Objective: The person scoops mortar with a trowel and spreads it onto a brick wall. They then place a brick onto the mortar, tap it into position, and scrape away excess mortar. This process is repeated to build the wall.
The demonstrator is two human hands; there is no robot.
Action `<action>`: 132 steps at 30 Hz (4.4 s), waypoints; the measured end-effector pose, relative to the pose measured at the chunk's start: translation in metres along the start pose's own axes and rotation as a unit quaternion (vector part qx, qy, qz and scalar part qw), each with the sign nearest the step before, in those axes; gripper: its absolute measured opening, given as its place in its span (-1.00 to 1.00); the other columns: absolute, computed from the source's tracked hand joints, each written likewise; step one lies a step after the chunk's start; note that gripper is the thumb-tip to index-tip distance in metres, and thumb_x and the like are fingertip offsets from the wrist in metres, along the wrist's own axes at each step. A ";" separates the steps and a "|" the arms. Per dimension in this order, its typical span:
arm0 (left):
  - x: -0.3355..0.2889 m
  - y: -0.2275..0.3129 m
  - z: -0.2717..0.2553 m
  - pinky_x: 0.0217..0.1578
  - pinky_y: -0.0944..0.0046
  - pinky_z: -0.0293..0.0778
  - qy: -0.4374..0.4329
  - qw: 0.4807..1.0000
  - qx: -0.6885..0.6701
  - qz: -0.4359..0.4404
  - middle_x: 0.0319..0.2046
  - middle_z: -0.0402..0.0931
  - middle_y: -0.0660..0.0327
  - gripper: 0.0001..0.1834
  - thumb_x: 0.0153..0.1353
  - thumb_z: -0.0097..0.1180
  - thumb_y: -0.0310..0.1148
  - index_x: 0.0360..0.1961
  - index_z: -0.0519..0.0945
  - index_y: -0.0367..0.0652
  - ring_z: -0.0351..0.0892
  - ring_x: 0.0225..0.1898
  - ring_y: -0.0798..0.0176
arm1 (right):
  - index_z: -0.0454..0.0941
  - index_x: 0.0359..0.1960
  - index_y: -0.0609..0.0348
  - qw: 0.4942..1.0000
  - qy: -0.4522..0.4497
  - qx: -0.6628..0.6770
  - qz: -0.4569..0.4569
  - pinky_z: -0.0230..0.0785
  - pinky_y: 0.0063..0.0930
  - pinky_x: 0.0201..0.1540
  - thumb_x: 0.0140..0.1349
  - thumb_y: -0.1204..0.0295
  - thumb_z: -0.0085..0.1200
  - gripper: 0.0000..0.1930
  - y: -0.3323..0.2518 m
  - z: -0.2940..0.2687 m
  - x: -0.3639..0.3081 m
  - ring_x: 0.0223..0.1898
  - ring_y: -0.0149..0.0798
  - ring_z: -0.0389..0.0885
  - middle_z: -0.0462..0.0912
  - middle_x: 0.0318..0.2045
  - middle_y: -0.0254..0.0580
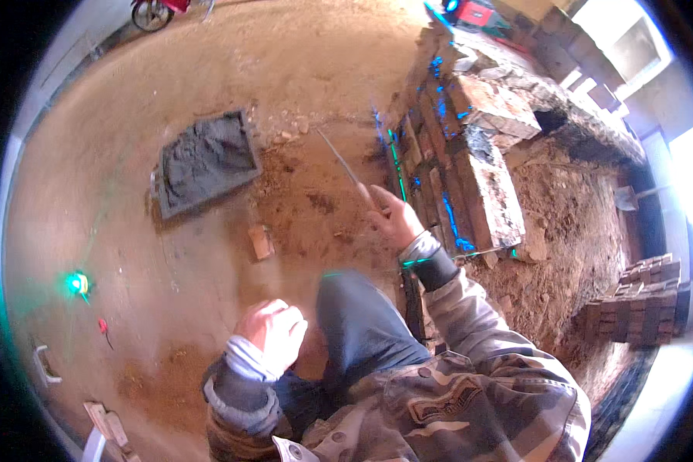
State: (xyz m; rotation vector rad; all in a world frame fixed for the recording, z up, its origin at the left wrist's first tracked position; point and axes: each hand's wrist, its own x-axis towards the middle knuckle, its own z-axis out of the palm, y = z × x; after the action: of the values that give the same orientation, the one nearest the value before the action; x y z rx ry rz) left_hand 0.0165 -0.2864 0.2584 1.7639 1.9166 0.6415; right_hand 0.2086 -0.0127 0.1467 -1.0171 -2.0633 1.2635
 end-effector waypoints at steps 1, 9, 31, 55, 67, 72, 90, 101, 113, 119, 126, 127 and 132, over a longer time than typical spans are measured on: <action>0.005 -0.003 0.001 -0.27 -0.05 0.50 -0.020 1.000 0.000 -0.001 -0.43 0.58 -0.01 -0.84 0.19 0.15 -0.32 -0.45 0.64 -0.17 0.60 -0.34 -0.13 | 0.37 0.32 0.15 0.982 0.027 -0.162 -0.094 0.54 -0.16 -0.09 0.27 0.41 0.09 -0.46 -0.017 -0.016 0.004 -0.16 0.19 0.69 0.65 -0.13 0.27; 0.038 -0.006 0.009 -0.24 -0.04 0.54 -0.044 0.998 0.045 0.004 -0.43 0.61 -0.11 -0.76 0.16 0.17 -0.29 -0.43 0.67 -0.29 0.64 -0.29 -0.19 | 0.51 0.23 -0.12 0.938 0.078 -0.301 -0.154 0.55 0.02 -0.24 0.18 0.46 0.05 -0.48 -0.051 -0.077 0.048 -0.25 0.22 0.69 0.67 -0.27 0.22; 0.039 -0.005 0.009 -0.22 -0.03 0.55 -0.043 0.998 0.036 0.001 -0.39 0.62 -0.13 -0.79 0.14 0.19 -0.33 -0.42 0.66 -0.30 0.64 -0.26 -0.21 | 0.64 0.08 -0.13 0.924 0.168 -0.337 0.072 0.56 -0.05 -0.19 0.36 0.17 0.01 -0.67 -0.050 -0.114 0.054 -0.24 0.15 0.72 0.70 -0.29 0.16; 0.068 -0.004 0.014 -0.32 0.08 0.52 -0.111 0.994 0.009 -0.004 -0.46 0.61 -0.04 -0.79 0.17 0.25 -0.31 -0.46 0.64 -0.27 0.63 -0.39 -0.07 | 0.47 -0.36 0.23 0.967 0.080 -0.160 0.182 0.46 0.05 -0.27 0.23 0.23 0.15 -0.72 0.011 -0.039 -0.216 -0.33 0.31 0.62 0.62 -0.45 0.24; 0.068 -0.003 0.022 -0.36 0.06 0.49 -0.095 0.995 0.018 0.005 -0.48 0.60 -0.03 -0.78 0.16 0.27 -0.28 -0.47 0.63 -0.24 0.62 -0.42 -0.07 | 0.46 -0.27 0.24 0.939 0.130 -0.294 0.120 0.50 0.11 -0.24 0.25 0.29 0.13 -0.75 0.041 -0.072 -0.159 -0.30 0.31 0.65 0.64 -0.38 0.25; 0.067 -0.003 0.022 -0.35 0.07 0.50 -0.092 0.995 0.030 -0.014 -0.47 0.60 -0.03 -0.77 0.16 0.27 -0.29 -0.48 0.63 -0.24 0.63 -0.42 -0.06 | 0.46 -0.26 0.23 0.962 0.091 -0.253 0.039 0.50 0.10 -0.28 0.25 0.30 0.12 -0.77 0.023 -0.053 -0.160 -0.32 0.31 0.64 0.63 -0.40 0.25; 0.072 0.003 0.022 -0.33 0.08 0.51 -0.112 0.993 0.029 -0.012 -0.48 0.60 -0.03 -0.77 0.17 0.25 -0.29 -0.47 0.63 -0.27 0.64 -0.41 -0.06 | 0.53 -0.20 0.22 0.936 0.139 -0.283 0.155 0.51 0.01 -0.24 0.21 0.31 0.18 -0.75 0.046 -0.057 -0.158 -0.28 0.24 0.66 0.66 -0.40 0.16; 0.073 0.002 0.025 -0.34 0.05 0.51 -0.116 0.993 0.026 -0.016 -0.47 0.60 -0.04 -0.77 0.17 0.24 -0.28 -0.48 0.64 -0.25 0.64 -0.40 -0.08 | 0.49 -0.24 0.21 0.955 0.134 -0.245 0.099 0.49 0.02 -0.23 0.19 0.30 0.19 -0.75 0.035 -0.064 -0.171 -0.27 0.25 0.65 0.65 -0.35 0.18; 0.069 0.001 0.027 -0.31 0.05 0.51 -0.108 0.993 0.050 -0.022 -0.46 0.61 -0.03 -0.75 0.17 0.24 -0.27 -0.48 0.63 -0.26 0.64 -0.37 -0.09 | 0.49 -0.28 0.22 0.966 0.051 -0.241 0.077 0.48 -0.01 -0.24 0.21 0.29 0.18 -0.75 0.026 -0.083 -0.183 -0.29 0.23 0.65 0.63 -0.40 0.15; 0.072 0.004 0.028 -0.31 0.07 0.51 -0.122 0.991 0.046 -0.008 -0.44 0.61 -0.04 -0.77 0.17 0.24 -0.28 -0.47 0.64 -0.26 0.64 -0.37 -0.09 | 0.51 -0.30 0.23 0.953 0.133 -0.251 0.102 0.48 -0.02 -0.24 0.20 0.32 0.19 -0.78 0.031 -0.072 -0.186 -0.30 0.23 0.64 0.63 -0.40 0.14; 0.074 0.003 0.033 -0.32 0.07 0.51 -0.118 0.992 0.039 -0.002 -0.46 0.61 -0.03 -0.77 0.17 0.25 -0.28 -0.47 0.63 -0.25 0.63 -0.37 -0.08 | 0.46 -0.35 0.21 0.954 0.129 -0.237 0.131 0.46 -0.01 -0.28 0.20 0.32 0.20 -0.77 0.041 -0.073 -0.195 -0.34 0.23 0.63 0.61 -0.45 0.11; 0.075 0.007 0.032 -0.32 0.07 0.51 -0.128 0.991 0.045 -0.010 -0.46 0.61 -0.03 -0.77 0.17 0.25 -0.27 -0.47 0.64 -0.25 0.63 -0.38 -0.07 | 0.46 -0.36 0.21 0.959 0.119 -0.232 0.112 0.46 -0.01 -0.29 0.20 0.32 0.20 -0.77 0.041 -0.073 -0.197 -0.34 0.22 0.63 0.60 -0.46 0.11; 0.073 0.004 0.037 -0.34 0.07 0.50 -0.129 0.990 0.052 -0.008 -0.46 0.61 -0.01 -0.77 0.17 0.25 -0.26 -0.47 0.64 -0.23 0.63 -0.41 -0.05 | 0.43 -0.36 0.22 0.961 0.090 -0.220 0.138 0.45 -0.03 -0.30 0.20 0.32 0.20 -0.76 0.040 -0.087 -0.201 -0.35 0.21 0.62 0.58 -0.46 0.11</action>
State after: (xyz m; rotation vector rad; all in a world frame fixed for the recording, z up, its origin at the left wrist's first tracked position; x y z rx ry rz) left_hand 0.0367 -0.2121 0.2300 1.7948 1.8112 0.2930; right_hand 0.4041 -0.1184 0.1407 -1.6036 -2.1581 0.8020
